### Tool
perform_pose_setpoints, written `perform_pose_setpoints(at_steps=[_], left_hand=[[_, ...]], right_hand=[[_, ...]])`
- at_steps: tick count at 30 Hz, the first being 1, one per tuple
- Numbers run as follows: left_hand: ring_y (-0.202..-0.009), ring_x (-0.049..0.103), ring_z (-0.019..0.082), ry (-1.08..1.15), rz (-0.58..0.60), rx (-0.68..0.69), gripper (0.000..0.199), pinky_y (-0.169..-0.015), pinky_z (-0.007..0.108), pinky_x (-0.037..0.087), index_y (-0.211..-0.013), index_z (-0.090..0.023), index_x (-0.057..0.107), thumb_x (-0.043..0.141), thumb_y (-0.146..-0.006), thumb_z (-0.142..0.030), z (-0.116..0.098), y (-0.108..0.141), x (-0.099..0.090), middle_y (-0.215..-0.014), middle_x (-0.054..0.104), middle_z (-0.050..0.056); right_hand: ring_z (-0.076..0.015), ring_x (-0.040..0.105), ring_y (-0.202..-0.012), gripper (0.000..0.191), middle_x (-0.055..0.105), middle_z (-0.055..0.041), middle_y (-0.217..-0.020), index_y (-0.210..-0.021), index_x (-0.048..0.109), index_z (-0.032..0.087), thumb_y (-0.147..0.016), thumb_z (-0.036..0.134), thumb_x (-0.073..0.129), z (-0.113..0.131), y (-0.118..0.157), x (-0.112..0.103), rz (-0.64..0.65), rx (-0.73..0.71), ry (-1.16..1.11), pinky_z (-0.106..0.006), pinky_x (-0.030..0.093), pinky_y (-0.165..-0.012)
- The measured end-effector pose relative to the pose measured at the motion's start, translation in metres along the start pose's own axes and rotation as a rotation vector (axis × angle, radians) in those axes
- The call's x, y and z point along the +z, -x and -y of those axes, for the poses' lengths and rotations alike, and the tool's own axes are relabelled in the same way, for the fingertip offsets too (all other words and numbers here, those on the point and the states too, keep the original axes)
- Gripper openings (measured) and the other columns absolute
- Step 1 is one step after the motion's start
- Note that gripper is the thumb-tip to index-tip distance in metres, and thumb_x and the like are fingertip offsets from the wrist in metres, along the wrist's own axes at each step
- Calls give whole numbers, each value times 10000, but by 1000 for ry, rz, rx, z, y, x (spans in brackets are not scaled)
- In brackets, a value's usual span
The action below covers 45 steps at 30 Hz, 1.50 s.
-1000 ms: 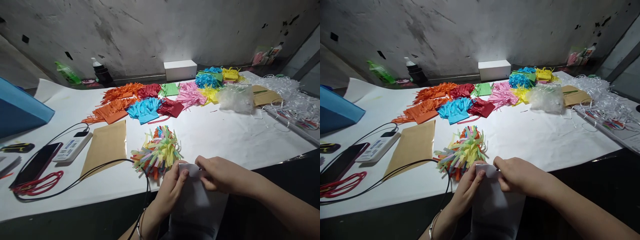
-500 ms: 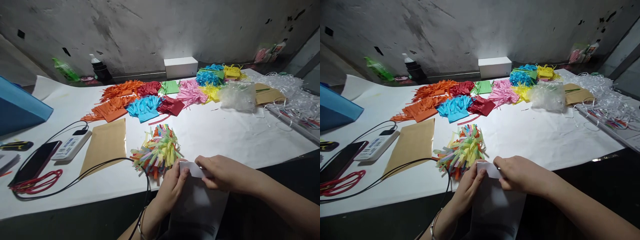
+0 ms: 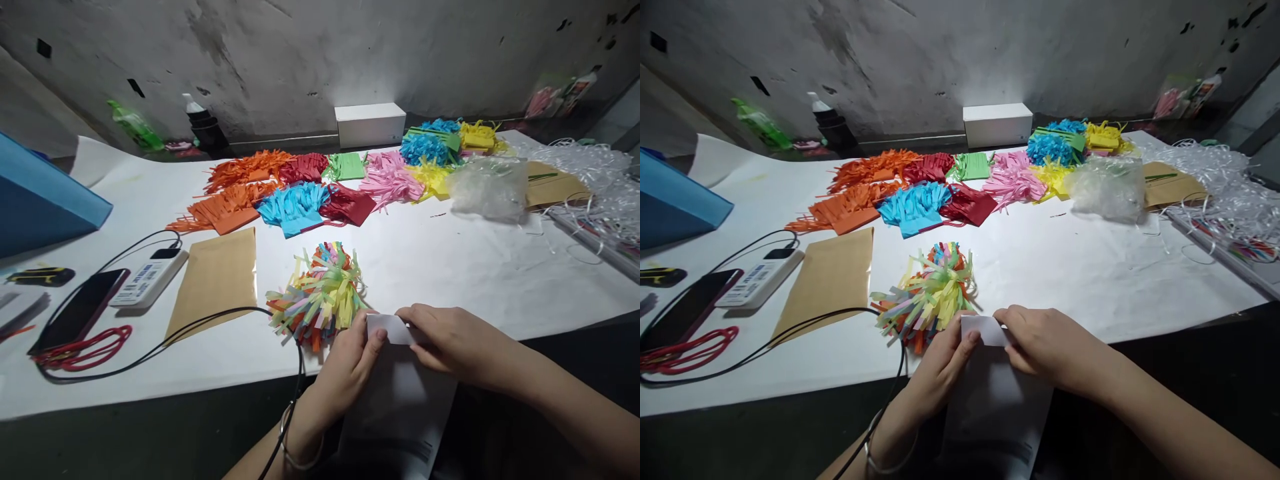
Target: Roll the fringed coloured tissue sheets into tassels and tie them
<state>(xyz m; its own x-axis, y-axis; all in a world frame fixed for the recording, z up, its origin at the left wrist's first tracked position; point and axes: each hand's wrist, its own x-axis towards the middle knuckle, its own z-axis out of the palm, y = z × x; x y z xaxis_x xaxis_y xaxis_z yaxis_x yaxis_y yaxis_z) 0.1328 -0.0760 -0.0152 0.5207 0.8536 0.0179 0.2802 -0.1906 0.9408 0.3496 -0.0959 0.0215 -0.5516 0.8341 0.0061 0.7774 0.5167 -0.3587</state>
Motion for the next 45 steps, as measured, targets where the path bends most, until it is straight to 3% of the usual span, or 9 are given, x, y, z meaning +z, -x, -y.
perform_pose_setpoints(at_steps=[7, 15, 19, 23, 26, 36, 40, 45], left_hand=[[-751, 569, 192, 17, 11, -5, 264, -684, 282, 393, -1045, -199, 524, 378, -1021, -418, 2, -1, 3, -831, 617, 17], [-752, 549, 186, 28, 9, -11, 262, -696, 279, 383, -1027, -195, 526, 381, -1021, -413, 4, -2, 7, -822, 589, 8], [-755, 561, 189, 16, 11, -18, 263, -701, 278, 391, -1054, -194, 522, 380, -1021, -413, 5, -2, 6, -825, 596, 9], [-748, 566, 195, 13, 14, -36, 283, -692, 282, 395, -1059, -193, 520, 376, -1020, -434, 7, -3, 7, -826, 607, 17], [-749, 563, 202, 10, 15, -47, 294, -695, 290, 396, -1045, -191, 521, 373, -1017, -443, 7, -4, 8, -830, 607, 22], [-767, 582, 215, -5, 1, -56, 279, -711, 300, 410, -1059, -195, 513, 373, -1012, -432, 3, -7, 9, -844, 615, 32], [-780, 586, 221, -12, -2, -55, 263, -713, 302, 408, -1056, -198, 510, 381, -1007, -421, 2, -9, 8, -857, 623, 40], [-750, 573, 226, -43, -4, -79, 266, -698, 311, 394, -1034, -199, 496, 376, -1000, -434, 1, -9, 8, -820, 609, 37]], right_hand=[[-190, 665, -801, 241, 681, -51, -973, -1101, 554, 188, -873, 109, 561, -2, -3, -8, 75, 77, -116, -266, 449, -654], [-157, 554, -732, 115, 614, -14, -855, -930, 522, 193, -879, 151, 616, -6, -12, -21, 200, 37, -206, -244, 374, -622], [-166, 591, -760, 161, 645, -27, -891, -1033, 570, 179, -879, 150, 609, -6, -8, -16, 157, 83, -264, -249, 414, -640], [-190, 637, -1029, 386, 668, -78, -1178, -1297, 533, 191, -913, 165, 569, -9, -2, -16, 115, 41, -424, -287, 489, -873], [-197, 621, -1138, 429, 645, -94, -1274, -1354, 510, 197, -927, 162, 531, -11, 2, -15, 92, -2, -440, -310, 485, -968], [-268, 714, -897, 446, 694, -159, -1070, -1252, 542, 102, -808, 63, 550, -13, 2, 12, -93, -72, -71, -378, 594, -739], [-238, 715, -830, 442, 699, -127, -1014, -1245, 536, 112, -807, 53, 563, -16, 2, 10, -86, -77, -68, -336, 586, -687], [-224, 709, -859, 414, 698, -102, -1034, -1230, 525, 162, -830, 69, 571, -19, 3, 9, -90, -62, -74, -326, 577, -726]])
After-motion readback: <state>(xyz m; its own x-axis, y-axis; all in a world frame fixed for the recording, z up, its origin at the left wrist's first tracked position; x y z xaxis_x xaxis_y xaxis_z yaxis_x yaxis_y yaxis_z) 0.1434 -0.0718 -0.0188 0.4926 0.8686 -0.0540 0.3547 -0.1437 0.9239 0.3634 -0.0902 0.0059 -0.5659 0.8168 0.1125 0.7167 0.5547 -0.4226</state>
